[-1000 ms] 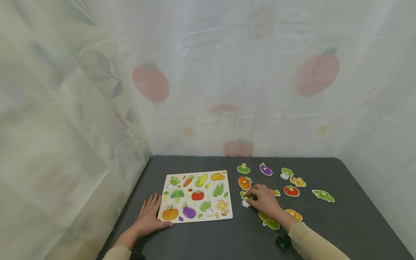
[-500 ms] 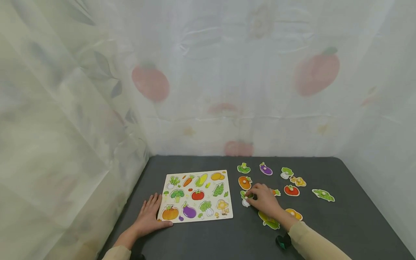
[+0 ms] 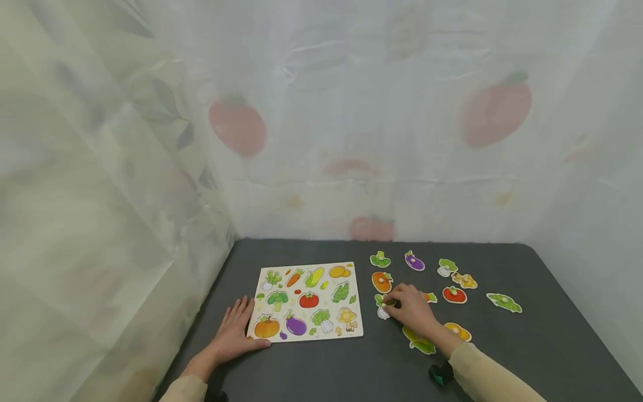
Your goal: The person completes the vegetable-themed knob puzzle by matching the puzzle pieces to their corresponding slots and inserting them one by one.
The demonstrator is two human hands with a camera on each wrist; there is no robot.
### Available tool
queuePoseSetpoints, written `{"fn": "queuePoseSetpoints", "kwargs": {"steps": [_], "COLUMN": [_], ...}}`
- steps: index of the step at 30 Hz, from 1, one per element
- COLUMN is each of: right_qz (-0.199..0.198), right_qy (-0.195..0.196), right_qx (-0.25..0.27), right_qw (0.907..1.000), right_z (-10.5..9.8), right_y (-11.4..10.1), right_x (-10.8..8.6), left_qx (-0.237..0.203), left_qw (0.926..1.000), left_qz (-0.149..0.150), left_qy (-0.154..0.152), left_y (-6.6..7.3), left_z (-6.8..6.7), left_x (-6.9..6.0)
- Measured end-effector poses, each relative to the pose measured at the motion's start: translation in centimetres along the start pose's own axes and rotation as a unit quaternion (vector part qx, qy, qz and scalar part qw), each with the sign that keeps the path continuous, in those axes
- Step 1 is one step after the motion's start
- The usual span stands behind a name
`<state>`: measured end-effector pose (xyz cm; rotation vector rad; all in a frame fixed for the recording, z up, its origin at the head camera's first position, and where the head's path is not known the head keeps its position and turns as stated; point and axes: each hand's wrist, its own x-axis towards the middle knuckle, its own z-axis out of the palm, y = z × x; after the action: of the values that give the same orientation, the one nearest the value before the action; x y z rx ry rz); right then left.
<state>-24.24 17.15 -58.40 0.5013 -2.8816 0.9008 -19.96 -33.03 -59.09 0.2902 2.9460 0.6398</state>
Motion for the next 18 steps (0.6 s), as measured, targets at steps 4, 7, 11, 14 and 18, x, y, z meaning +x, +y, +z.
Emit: {"fn": "queuePoseSetpoints", "kwargs": {"steps": [4, 7, 11, 14, 18], "right_qz": [-0.006, -0.012, -0.020, -0.024, -0.034], "right_qy": [-0.001, 0.007, 0.020, 0.018, 0.019], "right_qx": [0.004, 0.002, -0.004, -0.004, -0.004], "right_qw": [1.0000, 0.9999, 0.9996, 0.9995, 0.9992], "right_z": [-0.3, -0.5, -0.7, -0.5, 0.1], "right_y": [-0.3, -0.7, -1.6, -2.6, -4.3], "right_x": [0.1, 0.4, 1.2, 2.2, 3.8], "left_qx": [0.000, 0.000, -0.002, -0.003, -0.001], "left_qw": [1.0000, 1.0000, 1.0000, 1.0000, 1.0000], "left_qz": [-0.003, -0.004, -0.003, -0.004, -0.007], "left_qy": [-0.005, -0.003, 0.003, 0.002, 0.003], "left_y": [-0.2, -0.3, 0.0, 0.3, 0.5], "left_z": [0.1, 0.2, 0.0, -0.1, -0.2], "left_x": [0.0, 0.0, -0.1, -0.2, -0.3]}}
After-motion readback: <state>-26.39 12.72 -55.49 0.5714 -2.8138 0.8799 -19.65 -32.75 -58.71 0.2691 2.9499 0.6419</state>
